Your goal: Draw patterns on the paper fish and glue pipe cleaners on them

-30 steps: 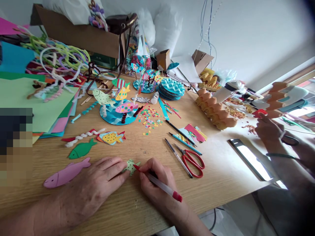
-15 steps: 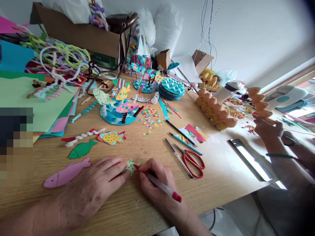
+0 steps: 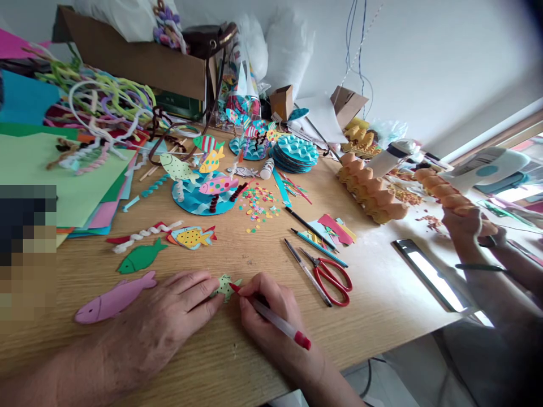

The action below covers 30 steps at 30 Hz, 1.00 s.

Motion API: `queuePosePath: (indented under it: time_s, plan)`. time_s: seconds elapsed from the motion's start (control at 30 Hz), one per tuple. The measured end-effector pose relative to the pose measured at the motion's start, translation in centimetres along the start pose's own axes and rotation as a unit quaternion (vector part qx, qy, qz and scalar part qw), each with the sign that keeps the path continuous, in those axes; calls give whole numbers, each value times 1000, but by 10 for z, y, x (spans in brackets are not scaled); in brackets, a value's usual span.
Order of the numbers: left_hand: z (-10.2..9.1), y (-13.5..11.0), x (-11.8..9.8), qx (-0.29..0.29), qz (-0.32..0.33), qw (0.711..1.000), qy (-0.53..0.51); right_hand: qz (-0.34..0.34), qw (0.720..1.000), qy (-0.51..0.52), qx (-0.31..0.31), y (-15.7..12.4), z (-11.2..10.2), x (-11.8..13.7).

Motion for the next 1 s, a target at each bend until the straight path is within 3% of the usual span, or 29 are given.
queuePosePath:
  time_s: [1.0]
  plan:
    - [8, -7, 4, 11, -1, 1000, 19, 14, 1000, -1, 12, 1, 0, 0]
Point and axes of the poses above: each hand's wrist, its own y-axis towards the middle knuckle, its own z-axis out of the palm, x = y × z, the point moved 7 cm from there along y, towards the middle knuckle, and after that the axes turned 12 degrees about -y, right-handed, at the moved point
